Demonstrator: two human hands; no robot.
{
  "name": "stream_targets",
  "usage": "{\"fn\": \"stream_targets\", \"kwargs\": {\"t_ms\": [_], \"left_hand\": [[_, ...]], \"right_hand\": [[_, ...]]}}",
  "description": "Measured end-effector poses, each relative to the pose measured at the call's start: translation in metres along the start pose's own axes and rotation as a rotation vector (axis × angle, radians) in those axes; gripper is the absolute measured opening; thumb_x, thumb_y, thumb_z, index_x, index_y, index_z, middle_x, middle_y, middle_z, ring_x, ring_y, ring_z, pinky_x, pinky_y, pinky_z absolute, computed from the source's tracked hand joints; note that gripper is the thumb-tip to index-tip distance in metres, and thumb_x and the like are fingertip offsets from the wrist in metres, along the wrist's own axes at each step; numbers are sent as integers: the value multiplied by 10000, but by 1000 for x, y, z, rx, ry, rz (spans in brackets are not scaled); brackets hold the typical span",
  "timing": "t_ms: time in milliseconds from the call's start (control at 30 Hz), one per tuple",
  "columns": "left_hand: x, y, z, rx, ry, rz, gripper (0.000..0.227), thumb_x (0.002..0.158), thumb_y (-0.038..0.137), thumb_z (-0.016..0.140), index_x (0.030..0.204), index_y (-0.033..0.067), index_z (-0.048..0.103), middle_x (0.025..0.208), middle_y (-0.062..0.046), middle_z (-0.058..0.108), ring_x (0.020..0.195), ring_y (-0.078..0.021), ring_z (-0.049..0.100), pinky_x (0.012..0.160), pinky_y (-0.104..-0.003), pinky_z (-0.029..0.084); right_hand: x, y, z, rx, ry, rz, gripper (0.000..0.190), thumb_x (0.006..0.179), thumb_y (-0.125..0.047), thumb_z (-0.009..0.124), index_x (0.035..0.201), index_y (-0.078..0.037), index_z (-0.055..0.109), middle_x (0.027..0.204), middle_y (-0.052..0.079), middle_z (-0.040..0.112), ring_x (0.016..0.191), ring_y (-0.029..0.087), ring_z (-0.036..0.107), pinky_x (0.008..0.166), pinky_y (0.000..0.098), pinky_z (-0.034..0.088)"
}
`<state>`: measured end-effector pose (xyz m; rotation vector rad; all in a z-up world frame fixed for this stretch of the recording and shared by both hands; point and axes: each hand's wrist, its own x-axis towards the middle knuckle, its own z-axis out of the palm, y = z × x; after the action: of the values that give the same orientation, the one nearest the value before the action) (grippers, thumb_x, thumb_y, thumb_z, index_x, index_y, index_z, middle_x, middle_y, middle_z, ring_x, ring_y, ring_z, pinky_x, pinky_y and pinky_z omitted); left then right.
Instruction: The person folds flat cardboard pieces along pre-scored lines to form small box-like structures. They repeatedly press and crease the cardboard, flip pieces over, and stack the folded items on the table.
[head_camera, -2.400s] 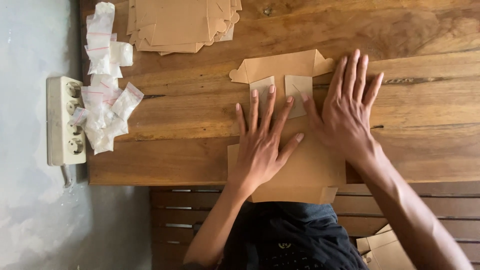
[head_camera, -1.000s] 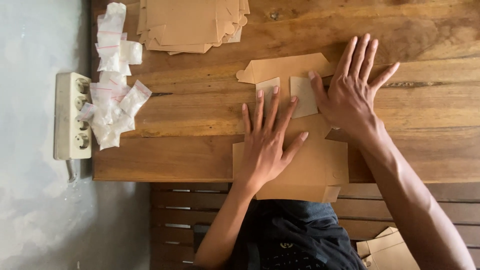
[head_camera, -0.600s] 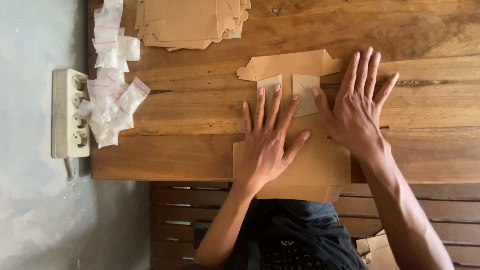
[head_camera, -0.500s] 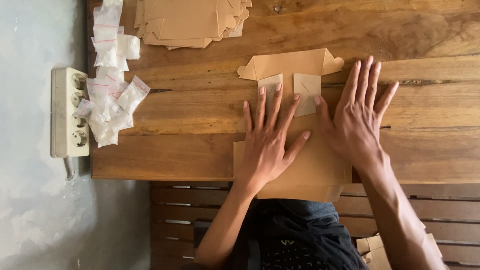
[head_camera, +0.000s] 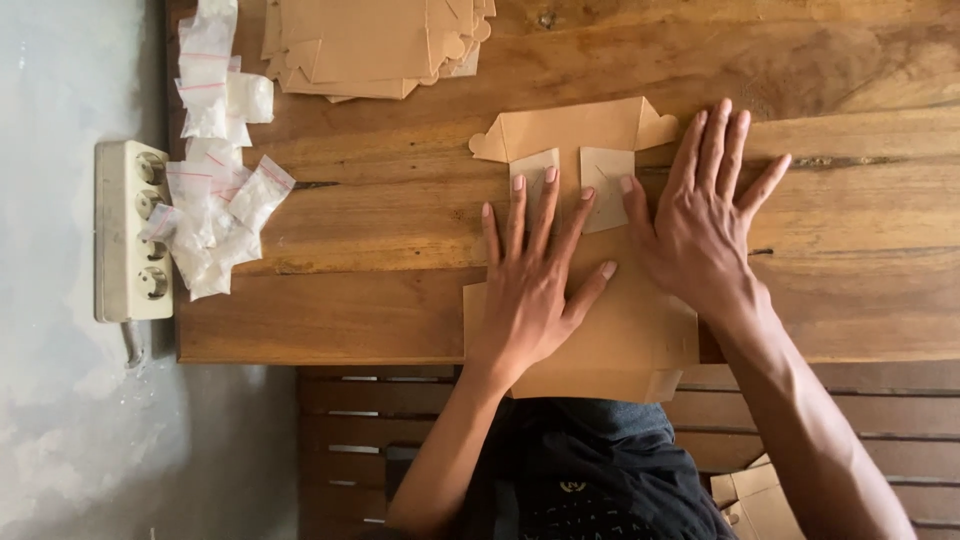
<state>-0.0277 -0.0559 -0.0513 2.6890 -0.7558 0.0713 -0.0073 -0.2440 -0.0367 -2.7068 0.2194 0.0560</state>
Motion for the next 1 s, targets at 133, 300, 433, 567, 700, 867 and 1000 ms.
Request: {"fn": "stream_targets", "kwargs": {"t_ms": [133, 300, 433, 567, 700, 867, 1000], "left_hand": [[1, 0, 1, 40, 26, -2, 751, 1076, 619, 475, 1671, 238, 220, 1761, -123, 110, 1650, -418, 99, 1324, -667, 136], [0, 0, 4, 36, 32, 1, 738, 1073, 606, 492, 1666, 245, 241, 1758, -119, 115, 1644, -418, 96, 1317, -676, 143], [0, 1, 1, 17, 38, 3, 746, 1074, 601, 491, 1668, 233, 230, 1760, -126, 112, 1648, -416, 88, 1318, -681, 146], [0, 2, -2, 43, 20, 6, 742, 1081, 609, 455, 1671, 239, 200, 1760, -130, 117, 1647, -415, 114, 1315, -668, 149], [1, 1, -3, -39, 24, 10, 724, 1078, 560, 475, 1666, 214, 235, 1755, -129, 87, 1638, -433, 90, 1297, -686, 118], [3, 3, -5, 30, 21, 4, 742, 1075, 565, 496, 1668, 231, 201, 1755, -124, 124, 1636, -414, 115, 1299, -656, 144], [3, 3, -6, 37, 22, 14, 742, 1082, 546, 510, 1671, 227, 192, 1754, -134, 118, 1634, -426, 125, 1301, -655, 161]], "right_hand": [[22, 0, 1, 17, 13, 12, 929, 1062, -575, 247, 1620, 132, 20, 1705, 246, -88, 1554, 396, -152, 1098, 756, -179], [46, 4, 5, -17, 41, 19, 938, 1051, -580, 244, 1625, 129, 27, 1706, 253, -72, 1546, 409, -143, 1093, 785, -161], [44, 4, 5, -18, 68, -1, 913, 1067, -563, 241, 1630, 132, 56, 1702, 274, -48, 1542, 422, -130, 1094, 780, -159], [31, 4, 5, -13, 65, -4, 931, 1060, -589, 211, 1634, 128, 58, 1705, 259, -55, 1558, 392, -123, 1126, 724, -173], [3, -3, 3, 8, 83, -59, 873, 1063, -490, 296, 1603, 163, 89, 1688, 322, -11, 1571, 429, -60, 1149, 708, -149], [-36, -10, 6, 27, 111, -54, 816, 1077, -463, 319, 1614, 118, 120, 1706, 278, 46, 1588, 385, -13, 1209, 634, -110], [-45, -2, 16, -9, 165, -71, 797, 1072, -434, 382, 1608, 120, 181, 1704, 285, 120, 1590, 399, 54, 1238, 625, -45]]}}
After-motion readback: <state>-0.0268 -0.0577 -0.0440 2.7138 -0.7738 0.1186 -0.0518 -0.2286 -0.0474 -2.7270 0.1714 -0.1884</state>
